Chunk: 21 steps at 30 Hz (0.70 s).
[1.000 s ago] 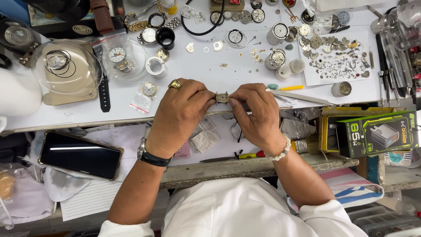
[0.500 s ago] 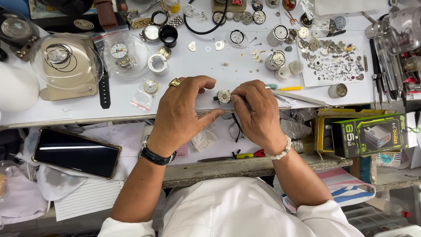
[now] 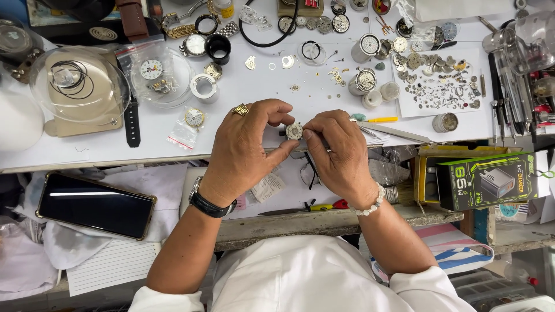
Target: The person is repairing or assembling a watch movement using precision tools like tweezers and a screwdriver on a cluttered workbench.
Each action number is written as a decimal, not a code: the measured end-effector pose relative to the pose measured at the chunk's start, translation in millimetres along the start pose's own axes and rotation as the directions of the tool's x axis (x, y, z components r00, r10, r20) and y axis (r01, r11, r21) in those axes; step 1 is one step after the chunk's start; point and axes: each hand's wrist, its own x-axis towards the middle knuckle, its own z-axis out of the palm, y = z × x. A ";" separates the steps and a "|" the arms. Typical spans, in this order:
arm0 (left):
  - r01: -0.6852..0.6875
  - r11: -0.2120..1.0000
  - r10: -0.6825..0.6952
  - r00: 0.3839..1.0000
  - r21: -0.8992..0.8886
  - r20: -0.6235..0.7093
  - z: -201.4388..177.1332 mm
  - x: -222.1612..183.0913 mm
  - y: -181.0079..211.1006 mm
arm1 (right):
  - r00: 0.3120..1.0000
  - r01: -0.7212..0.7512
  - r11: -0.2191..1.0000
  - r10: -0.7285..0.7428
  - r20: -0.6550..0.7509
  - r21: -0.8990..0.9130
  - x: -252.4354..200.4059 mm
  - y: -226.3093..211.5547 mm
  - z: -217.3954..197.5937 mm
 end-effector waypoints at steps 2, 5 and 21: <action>-0.001 1.000 0.001 1.000 0.000 -0.001 0.1 0.6 -1.1 | 1.000 -0.002 1.000 0.002 -0.004 -0.001 -0.2 0.7 0.4; 0.001 1.000 -0.001 1.000 -0.005 0.001 -0.4 0.9 -3.0 | 1.000 -0.005 1.000 0.005 -0.003 0.007 0.7 -0.4 -0.7; 0.026 0.998 -0.024 0.999 -0.051 0.044 -5.8 3.1 -0.5 | 1.000 -0.019 1.000 0.019 -0.003 0.025 0.7 -1.1 -2.0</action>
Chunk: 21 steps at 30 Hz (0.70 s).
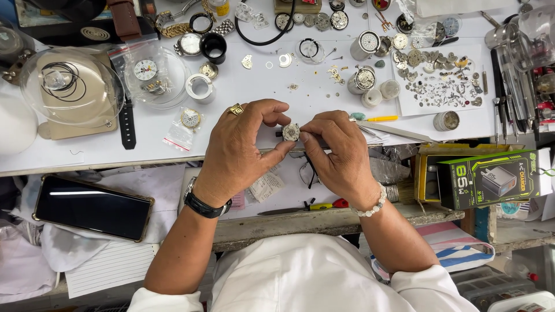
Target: The person is repairing or assembling a watch movement using precision tools like tweezers and a screwdriver on a cluttered workbench.
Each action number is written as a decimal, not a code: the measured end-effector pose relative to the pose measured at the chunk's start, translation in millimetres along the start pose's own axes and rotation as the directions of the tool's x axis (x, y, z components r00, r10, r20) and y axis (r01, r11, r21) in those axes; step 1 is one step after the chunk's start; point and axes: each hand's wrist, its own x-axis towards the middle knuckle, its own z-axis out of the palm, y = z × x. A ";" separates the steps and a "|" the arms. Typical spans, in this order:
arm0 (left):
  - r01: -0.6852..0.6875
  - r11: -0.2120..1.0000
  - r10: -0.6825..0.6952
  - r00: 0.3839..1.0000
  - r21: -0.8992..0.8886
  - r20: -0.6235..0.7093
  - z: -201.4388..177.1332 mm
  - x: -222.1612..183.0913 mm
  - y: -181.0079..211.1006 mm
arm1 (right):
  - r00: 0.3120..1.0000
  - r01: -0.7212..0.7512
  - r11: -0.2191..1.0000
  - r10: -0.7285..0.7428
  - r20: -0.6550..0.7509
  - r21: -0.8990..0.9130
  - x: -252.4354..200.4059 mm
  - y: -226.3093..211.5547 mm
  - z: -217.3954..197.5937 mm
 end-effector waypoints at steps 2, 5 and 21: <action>0.006 1.000 -0.006 1.000 -0.004 0.005 -0.7 -0.5 -0.2 | 1.000 -0.019 1.000 0.019 -0.002 0.018 -1.5 0.1 0.4; 0.002 1.000 -0.002 1.000 -0.001 0.010 -2.9 -0.5 1.1 | 0.999 -0.044 0.997 0.046 -0.019 0.071 -2.6 -0.4 -0.7; -0.007 0.996 0.004 1.000 0.090 0.026 -6.7 -2.5 -5.6 | 0.998 -0.008 0.977 -0.006 0.066 0.211 6.1 -1.5 2.4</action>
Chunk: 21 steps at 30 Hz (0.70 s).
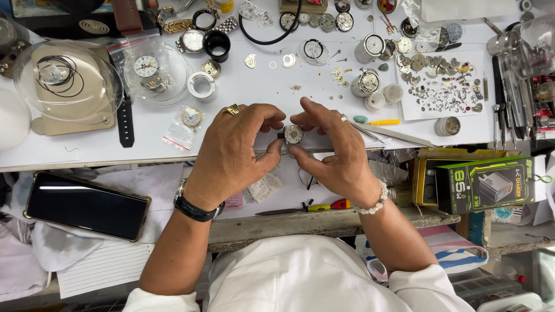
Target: The person is repairing or assembling a watch movement using precision tools like tweezers and a screwdriver on a cluttered workbench.
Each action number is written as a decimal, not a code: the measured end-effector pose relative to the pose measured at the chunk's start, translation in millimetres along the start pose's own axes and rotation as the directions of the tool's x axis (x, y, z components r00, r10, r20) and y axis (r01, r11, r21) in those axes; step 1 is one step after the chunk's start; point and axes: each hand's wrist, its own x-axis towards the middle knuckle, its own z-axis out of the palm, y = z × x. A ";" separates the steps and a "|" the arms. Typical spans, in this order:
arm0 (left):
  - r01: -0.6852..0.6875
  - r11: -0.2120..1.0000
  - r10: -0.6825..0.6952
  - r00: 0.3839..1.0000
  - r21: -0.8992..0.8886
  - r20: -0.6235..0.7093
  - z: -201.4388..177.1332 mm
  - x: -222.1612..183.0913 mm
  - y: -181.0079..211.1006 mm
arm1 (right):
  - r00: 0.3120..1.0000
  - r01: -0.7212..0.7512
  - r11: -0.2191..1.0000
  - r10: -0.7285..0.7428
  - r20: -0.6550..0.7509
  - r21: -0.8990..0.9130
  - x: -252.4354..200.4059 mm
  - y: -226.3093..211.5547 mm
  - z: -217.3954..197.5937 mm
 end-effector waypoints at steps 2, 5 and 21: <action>-0.009 1.000 0.009 1.000 0.010 -0.005 0.7 -0.8 -1.9 | 1.000 -0.004 1.000 0.004 0.006 -0.005 0.5 0.2 0.0; -0.037 0.999 0.037 0.999 0.027 -0.022 1.4 -0.6 -2.7 | 1.000 -0.008 1.000 0.008 0.010 -0.015 1.0 0.7 0.3; -0.067 0.997 0.070 0.996 0.048 -0.051 -0.2 -2.9 -3.5 | 0.998 0.002 0.999 0.001 0.057 -0.053 12.2 -6.5 -3.1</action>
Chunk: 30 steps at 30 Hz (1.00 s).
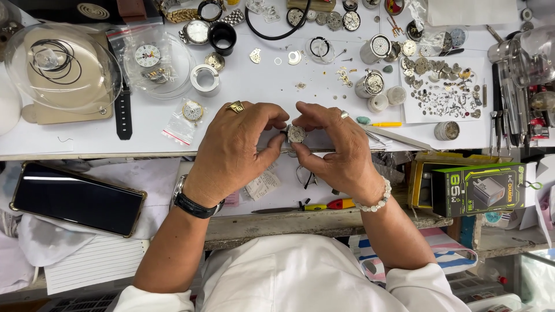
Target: The person is repairing or assembling a watch movement using precision tools like tweezers and a screwdriver on a cluttered workbench.
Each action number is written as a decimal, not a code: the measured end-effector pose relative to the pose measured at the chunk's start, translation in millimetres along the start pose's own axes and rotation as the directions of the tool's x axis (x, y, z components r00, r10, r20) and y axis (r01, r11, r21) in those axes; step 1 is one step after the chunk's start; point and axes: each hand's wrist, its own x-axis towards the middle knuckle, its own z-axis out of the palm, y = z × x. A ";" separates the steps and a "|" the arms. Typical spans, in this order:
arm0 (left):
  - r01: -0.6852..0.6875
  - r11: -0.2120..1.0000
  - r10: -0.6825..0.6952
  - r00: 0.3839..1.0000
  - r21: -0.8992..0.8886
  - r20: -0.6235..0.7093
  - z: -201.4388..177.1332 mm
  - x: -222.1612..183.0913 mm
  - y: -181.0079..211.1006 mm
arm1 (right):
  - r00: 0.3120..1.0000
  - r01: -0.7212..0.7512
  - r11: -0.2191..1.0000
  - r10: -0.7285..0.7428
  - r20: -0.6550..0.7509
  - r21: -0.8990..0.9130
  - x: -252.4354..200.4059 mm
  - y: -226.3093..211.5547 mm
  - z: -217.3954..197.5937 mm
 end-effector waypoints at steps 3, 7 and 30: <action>-0.002 1.000 0.002 1.000 -0.004 0.008 -1.9 -0.9 -0.1 | 1.000 -0.002 1.000 0.002 0.006 0.013 -0.6 0.7 -0.3; -0.016 0.999 0.016 1.000 0.033 -0.001 3.6 -3.7 -4.0 | 1.000 0.012 1.000 -0.012 0.011 0.000 0.6 2.1 -0.4; -0.092 0.975 0.092 0.996 0.204 0.010 4.7 1.1 -0.7 | 0.998 0.035 0.997 -0.031 -0.059 0.069 -7.2 17.3 4.5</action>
